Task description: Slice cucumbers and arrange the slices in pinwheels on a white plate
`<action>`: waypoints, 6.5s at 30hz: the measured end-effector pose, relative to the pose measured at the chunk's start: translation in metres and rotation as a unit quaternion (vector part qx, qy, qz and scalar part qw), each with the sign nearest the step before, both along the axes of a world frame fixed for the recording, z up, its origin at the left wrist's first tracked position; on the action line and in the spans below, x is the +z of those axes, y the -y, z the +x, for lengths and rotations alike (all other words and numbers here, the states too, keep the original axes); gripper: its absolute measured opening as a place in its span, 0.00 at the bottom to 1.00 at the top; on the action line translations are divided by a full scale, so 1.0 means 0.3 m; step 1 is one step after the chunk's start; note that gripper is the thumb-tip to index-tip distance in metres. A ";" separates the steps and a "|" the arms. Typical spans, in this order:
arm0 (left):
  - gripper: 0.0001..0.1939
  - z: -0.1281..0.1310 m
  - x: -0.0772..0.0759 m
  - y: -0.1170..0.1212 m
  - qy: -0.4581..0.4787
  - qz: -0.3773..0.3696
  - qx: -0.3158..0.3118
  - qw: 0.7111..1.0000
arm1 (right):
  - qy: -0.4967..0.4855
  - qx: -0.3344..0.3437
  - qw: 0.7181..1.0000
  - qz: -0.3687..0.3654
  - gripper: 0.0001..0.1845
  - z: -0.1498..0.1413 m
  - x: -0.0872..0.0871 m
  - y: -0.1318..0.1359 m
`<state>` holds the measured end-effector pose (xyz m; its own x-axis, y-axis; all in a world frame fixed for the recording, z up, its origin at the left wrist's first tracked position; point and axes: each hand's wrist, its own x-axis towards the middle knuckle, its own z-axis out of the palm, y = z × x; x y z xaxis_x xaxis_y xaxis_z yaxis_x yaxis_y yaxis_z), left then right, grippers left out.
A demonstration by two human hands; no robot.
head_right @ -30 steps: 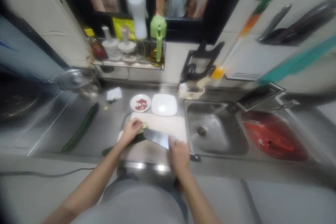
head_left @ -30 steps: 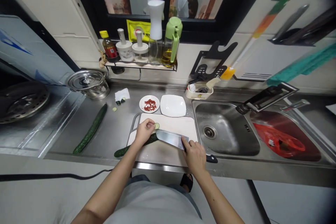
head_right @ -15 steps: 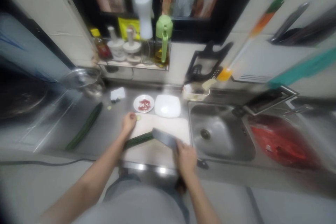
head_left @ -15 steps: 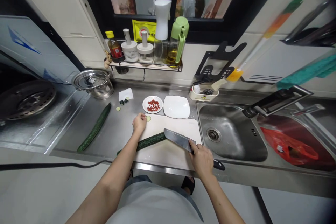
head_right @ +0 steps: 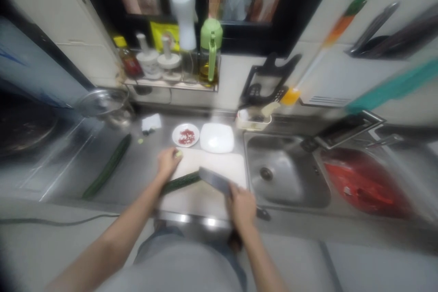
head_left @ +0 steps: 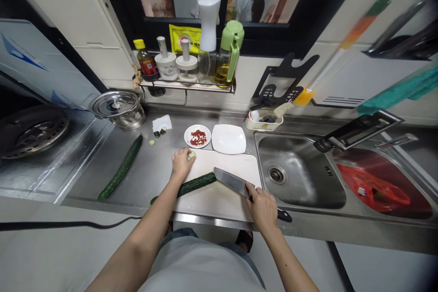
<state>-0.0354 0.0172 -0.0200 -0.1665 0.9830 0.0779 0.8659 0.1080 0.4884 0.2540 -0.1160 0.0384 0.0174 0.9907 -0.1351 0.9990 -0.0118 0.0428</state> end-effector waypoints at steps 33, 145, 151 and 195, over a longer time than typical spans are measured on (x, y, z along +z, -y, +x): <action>0.13 0.147 -0.007 0.277 0.064 0.057 -0.239 0.967 | -0.162 0.001 0.968 -0.192 0.13 -0.209 0.138 -0.073; 0.13 0.146 -0.010 0.275 0.059 0.054 -0.250 0.965 | -0.114 0.005 0.960 -0.255 0.19 -0.239 0.138 0.015; 0.13 0.146 -0.009 0.275 0.059 0.055 -0.249 0.965 | -0.105 0.000 0.960 -0.259 0.19 -0.229 0.139 0.042; 0.14 0.148 0.000 0.280 0.055 0.048 -0.246 0.967 | -0.107 -0.001 0.968 -0.225 0.17 -0.256 0.072 0.034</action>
